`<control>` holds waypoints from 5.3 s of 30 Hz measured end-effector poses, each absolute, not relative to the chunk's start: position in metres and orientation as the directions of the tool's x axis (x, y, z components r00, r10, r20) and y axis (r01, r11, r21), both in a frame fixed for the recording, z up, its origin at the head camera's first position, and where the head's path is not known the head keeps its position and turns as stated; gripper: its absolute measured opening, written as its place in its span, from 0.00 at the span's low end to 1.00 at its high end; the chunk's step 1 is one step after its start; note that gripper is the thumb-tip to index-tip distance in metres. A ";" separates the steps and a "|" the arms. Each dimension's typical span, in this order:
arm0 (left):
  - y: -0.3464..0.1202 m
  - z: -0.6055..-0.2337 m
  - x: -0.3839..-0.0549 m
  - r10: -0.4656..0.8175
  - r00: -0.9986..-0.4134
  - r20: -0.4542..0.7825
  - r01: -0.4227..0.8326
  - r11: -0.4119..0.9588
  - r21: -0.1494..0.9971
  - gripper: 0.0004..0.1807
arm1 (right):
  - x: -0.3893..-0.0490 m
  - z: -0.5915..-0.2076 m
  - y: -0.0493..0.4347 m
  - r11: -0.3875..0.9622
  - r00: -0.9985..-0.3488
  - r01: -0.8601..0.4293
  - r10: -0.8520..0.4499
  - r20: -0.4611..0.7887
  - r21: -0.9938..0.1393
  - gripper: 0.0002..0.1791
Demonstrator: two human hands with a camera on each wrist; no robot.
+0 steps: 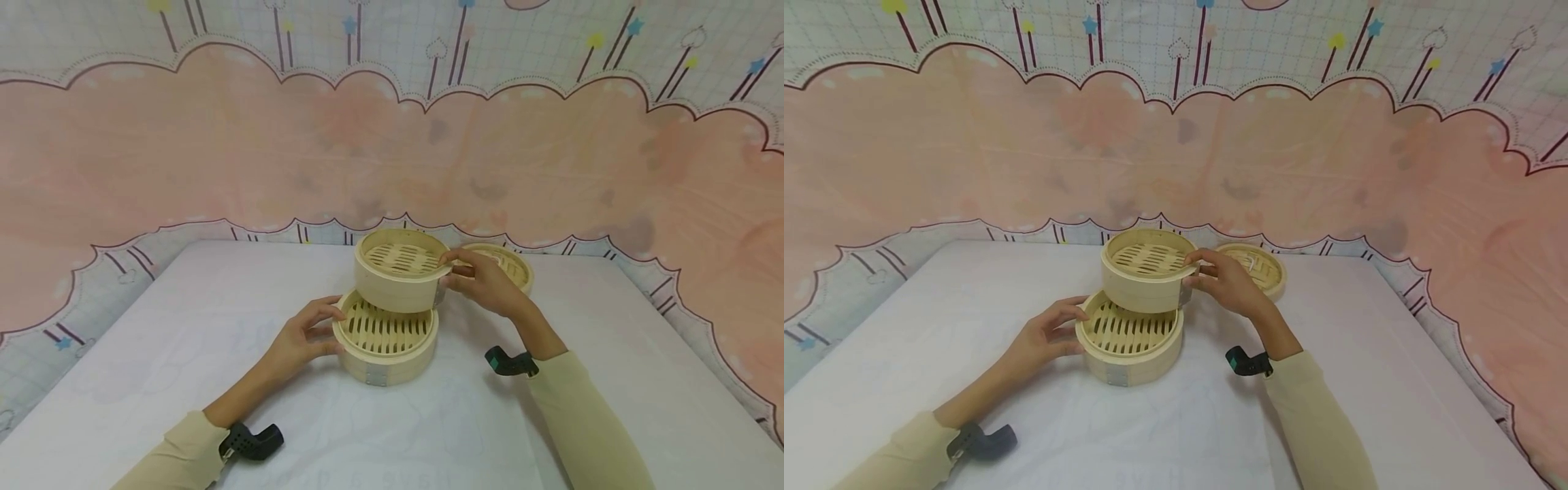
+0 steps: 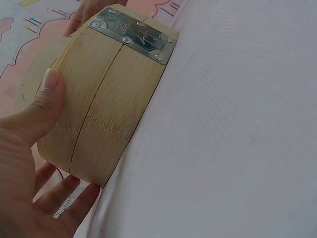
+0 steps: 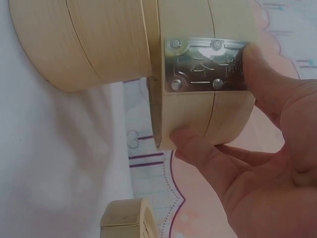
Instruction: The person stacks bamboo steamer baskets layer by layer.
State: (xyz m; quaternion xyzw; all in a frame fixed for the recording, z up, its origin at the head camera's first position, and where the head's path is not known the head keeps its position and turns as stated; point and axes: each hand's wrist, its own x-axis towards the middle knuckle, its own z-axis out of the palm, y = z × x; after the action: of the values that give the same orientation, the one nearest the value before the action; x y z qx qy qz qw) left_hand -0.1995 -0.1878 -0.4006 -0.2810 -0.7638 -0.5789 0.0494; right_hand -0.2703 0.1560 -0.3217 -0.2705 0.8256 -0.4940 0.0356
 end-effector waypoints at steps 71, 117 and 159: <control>-0.187 -0.399 -0.201 0.343 -0.817 0.464 0.529 0.124 0.840 0.56 | -0.258 -0.321 0.158 0.268 -0.726 -0.491 -0.652 0.219 -0.829 0.11; -0.189 -0.398 -0.202 0.366 -0.787 0.498 0.576 0.144 0.805 0.54 | -0.254 -0.316 0.157 0.249 -0.694 -0.496 -0.689 0.208 -0.832 0.14; -0.183 -0.398 -0.198 0.350 -0.769 0.535 0.614 0.168 0.772 0.53 | -0.256 -0.325 0.165 0.246 -0.733 -0.447 -0.652 0.195 -0.860 0.21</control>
State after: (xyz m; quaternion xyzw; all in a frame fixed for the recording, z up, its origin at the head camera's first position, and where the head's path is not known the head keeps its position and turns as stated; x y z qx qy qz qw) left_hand -0.1979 -0.1833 -0.3979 -0.3192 -0.7550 -0.5606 0.1174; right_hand -0.2558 0.1652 -0.3252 -0.3511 0.7828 -0.5036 0.1016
